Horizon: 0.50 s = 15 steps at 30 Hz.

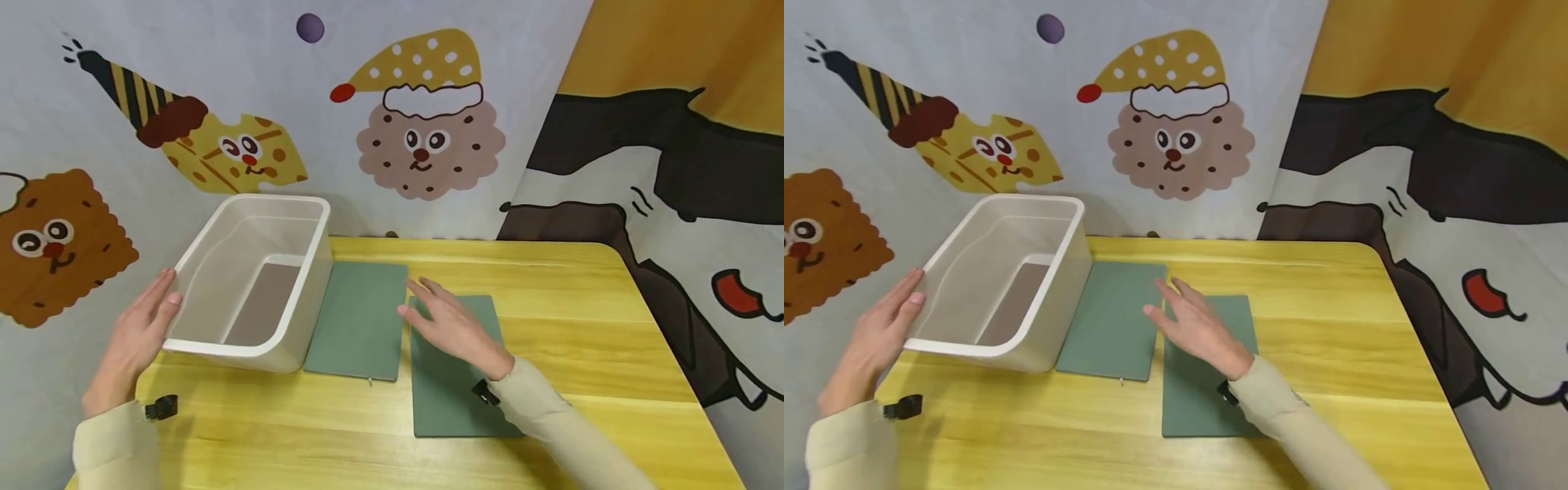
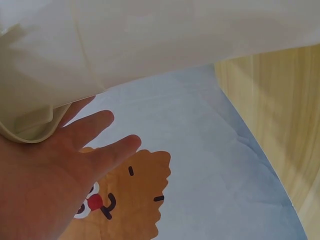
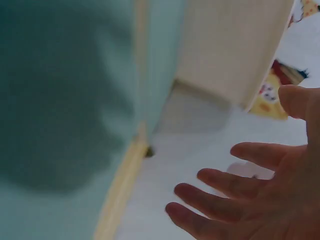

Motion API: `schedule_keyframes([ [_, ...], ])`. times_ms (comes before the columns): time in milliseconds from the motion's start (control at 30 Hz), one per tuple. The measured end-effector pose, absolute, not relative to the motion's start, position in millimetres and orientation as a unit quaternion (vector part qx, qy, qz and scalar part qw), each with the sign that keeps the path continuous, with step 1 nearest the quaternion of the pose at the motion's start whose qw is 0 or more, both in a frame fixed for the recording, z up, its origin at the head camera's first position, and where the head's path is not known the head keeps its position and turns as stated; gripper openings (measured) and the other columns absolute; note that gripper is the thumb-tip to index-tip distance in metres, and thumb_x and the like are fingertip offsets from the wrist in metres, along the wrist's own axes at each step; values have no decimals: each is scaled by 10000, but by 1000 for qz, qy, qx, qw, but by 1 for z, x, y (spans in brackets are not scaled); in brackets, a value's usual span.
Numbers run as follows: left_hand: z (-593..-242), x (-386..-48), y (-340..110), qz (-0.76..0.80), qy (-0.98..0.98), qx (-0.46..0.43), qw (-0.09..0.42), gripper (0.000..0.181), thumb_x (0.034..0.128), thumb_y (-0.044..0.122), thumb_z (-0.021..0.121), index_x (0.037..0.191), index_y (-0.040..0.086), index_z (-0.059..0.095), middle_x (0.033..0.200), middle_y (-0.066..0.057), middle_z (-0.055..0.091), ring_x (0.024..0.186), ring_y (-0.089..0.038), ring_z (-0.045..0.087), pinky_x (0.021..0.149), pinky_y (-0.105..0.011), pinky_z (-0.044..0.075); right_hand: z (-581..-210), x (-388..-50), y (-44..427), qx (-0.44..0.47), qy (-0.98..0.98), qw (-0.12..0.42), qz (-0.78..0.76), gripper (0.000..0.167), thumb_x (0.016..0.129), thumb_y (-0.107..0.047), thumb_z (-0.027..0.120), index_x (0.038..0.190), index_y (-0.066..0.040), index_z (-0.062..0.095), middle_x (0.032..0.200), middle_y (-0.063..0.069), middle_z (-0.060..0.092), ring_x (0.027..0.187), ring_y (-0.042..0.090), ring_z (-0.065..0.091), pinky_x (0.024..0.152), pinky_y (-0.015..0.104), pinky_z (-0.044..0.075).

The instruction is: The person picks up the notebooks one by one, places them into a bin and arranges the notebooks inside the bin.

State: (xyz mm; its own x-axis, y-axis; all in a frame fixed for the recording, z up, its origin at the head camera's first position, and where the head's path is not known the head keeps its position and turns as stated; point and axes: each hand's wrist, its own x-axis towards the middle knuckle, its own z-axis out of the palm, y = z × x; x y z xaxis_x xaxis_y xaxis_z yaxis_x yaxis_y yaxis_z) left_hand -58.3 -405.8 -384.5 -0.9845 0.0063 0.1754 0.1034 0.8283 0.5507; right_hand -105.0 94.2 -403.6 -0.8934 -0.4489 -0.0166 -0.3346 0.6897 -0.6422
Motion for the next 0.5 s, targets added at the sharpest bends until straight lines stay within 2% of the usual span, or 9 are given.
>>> schedule_keyframes([
  [233, -383, -56, -406, -287, -954, -26, 80, 568, 1139, 316, 308, 1666, 134, 202, 1720, -148, 134, 1511, -567, 134, 1180, -738, 49, -436, -96, 162, -151, 945, 61, -284, 749, 1021, -578, 564, 1600, -127, 414, 1575, 221, 440, 1392, 454, 472, 1030, 677, 432],
  [400, -385, -57, -406, -283, -956, -21, 76, 570, 1140, 319, 307, 1664, 120, 203, 1714, -174, 144, 1505, -576, 138, 1170, -750, 62, -452, -85, 201, -118, 957, 65, -257, 764, 1026, -580, 554, 1586, -77, 423, 1509, 273, 488, 1317, 490, 519, 971, 672, 464],
  [500, -384, -59, -406, -282, -956, -20, 73, 575, 1140, 326, 304, 1664, 117, 197, 1713, -178, 139, 1509, -572, 128, 1171, -749, 57, -458, -78, 218, -102, 960, 70, -249, 770, 1034, -558, 554, 1577, -30, 417, 1439, 305, 530, 1244, 480, 566, 922, 631, 499],
])
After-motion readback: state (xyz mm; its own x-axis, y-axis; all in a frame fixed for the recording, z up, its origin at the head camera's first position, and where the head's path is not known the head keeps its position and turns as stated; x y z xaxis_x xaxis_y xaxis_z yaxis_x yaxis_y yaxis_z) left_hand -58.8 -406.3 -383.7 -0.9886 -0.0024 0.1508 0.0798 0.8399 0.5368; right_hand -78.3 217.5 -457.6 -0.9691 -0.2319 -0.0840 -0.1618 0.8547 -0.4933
